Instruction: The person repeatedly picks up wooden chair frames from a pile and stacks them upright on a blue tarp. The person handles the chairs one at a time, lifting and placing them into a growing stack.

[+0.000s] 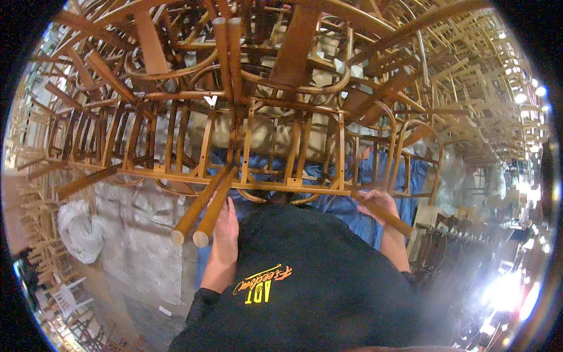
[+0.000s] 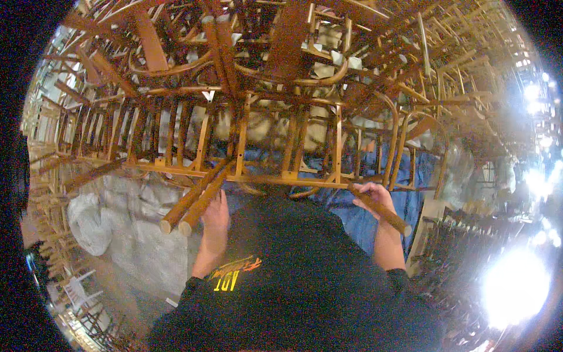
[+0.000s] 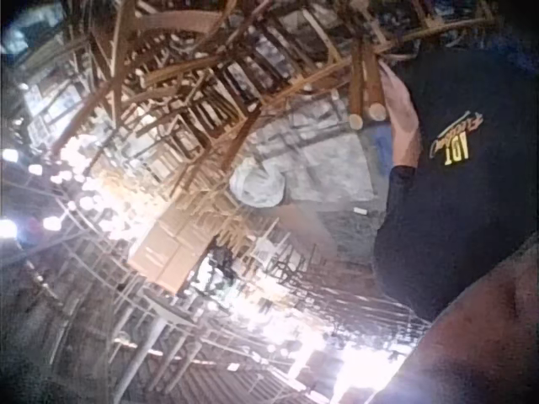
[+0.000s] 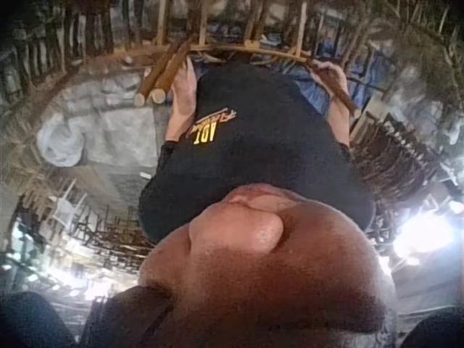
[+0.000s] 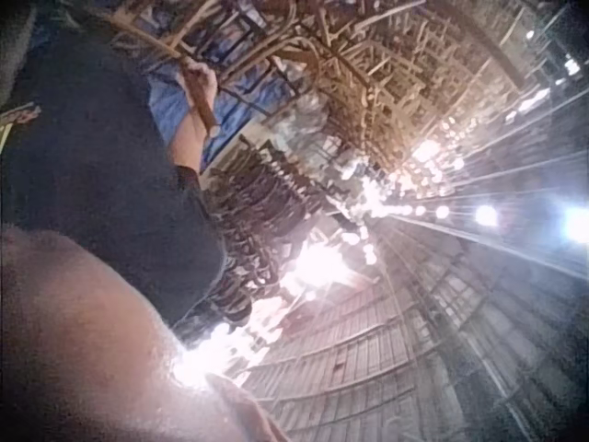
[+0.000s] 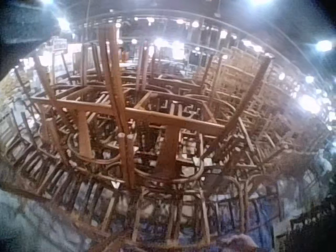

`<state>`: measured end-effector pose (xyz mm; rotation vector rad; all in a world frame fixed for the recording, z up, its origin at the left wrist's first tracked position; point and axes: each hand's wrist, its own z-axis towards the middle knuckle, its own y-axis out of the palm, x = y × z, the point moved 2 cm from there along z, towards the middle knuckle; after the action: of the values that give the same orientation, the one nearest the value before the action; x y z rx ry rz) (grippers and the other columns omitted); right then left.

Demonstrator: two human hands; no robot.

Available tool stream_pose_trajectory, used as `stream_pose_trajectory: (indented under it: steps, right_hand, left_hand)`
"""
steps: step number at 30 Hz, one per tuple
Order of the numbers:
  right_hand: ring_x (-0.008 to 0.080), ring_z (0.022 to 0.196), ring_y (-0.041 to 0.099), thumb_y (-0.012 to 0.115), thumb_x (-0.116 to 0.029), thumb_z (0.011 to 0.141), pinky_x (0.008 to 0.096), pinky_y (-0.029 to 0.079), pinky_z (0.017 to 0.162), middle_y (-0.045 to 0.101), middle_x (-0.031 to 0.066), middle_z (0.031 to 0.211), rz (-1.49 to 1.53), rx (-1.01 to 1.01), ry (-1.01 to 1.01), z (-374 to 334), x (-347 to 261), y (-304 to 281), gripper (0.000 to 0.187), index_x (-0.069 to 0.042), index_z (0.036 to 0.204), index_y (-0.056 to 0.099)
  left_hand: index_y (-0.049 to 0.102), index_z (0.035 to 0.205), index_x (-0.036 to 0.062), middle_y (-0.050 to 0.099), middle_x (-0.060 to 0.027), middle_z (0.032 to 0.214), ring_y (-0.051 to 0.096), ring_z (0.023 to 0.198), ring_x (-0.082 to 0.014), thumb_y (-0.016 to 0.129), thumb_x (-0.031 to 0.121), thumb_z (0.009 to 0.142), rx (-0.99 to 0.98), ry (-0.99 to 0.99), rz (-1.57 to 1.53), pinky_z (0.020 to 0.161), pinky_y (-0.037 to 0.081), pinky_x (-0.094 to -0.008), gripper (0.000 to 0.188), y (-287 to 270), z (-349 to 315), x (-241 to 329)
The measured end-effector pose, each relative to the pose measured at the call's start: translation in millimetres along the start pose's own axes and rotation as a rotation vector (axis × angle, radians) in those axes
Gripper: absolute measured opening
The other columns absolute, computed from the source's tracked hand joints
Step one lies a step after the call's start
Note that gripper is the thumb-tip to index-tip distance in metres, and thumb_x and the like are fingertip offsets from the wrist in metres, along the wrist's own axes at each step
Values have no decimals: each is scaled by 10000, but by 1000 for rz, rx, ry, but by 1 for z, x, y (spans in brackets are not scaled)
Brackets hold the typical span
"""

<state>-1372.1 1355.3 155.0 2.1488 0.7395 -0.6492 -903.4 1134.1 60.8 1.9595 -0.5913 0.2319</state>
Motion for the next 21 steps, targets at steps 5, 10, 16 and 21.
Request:
stream_pose_trajectory:
  steps: [5,10,16,21]
  right_hand:
    - [325,1191,641,757,121,826,449,568,989,671,150,1163,-443,-107,-217,3,3,-9,303,-47,1056,655]
    - [269,1046,680,775,86,835,389,590,886,699,185,1128,-287,-102,-108,-10,13,-14,242,-21,1024,668]
    - [310,1150,661,770,112,824,430,597,911,681,193,1223,-465,-142,-289,-14,16,-12,335,-58,1094,668]
    - [361,1330,557,731,165,824,500,588,962,674,127,1076,-319,-245,-294,-14,16,-19,408,-75,1144,649]
  left_hand:
    - [492,1434,175,434,-14,1594,324,1511,-191,468,364,1083,6,-47,21,1253,182,-448,399,8,-1,4]
    - [515,1403,164,452,-8,1580,354,1493,-179,497,370,1072,-127,-4,206,1246,196,-439,390,1,0,3]
    - [561,1330,170,560,2,1466,419,1439,-144,517,369,1065,-47,-13,9,1246,201,-423,334,13,0,-1]
    - [592,1265,170,599,10,1390,464,1386,-153,563,356,1045,-13,3,8,1231,247,-415,289,12,-1,-2]
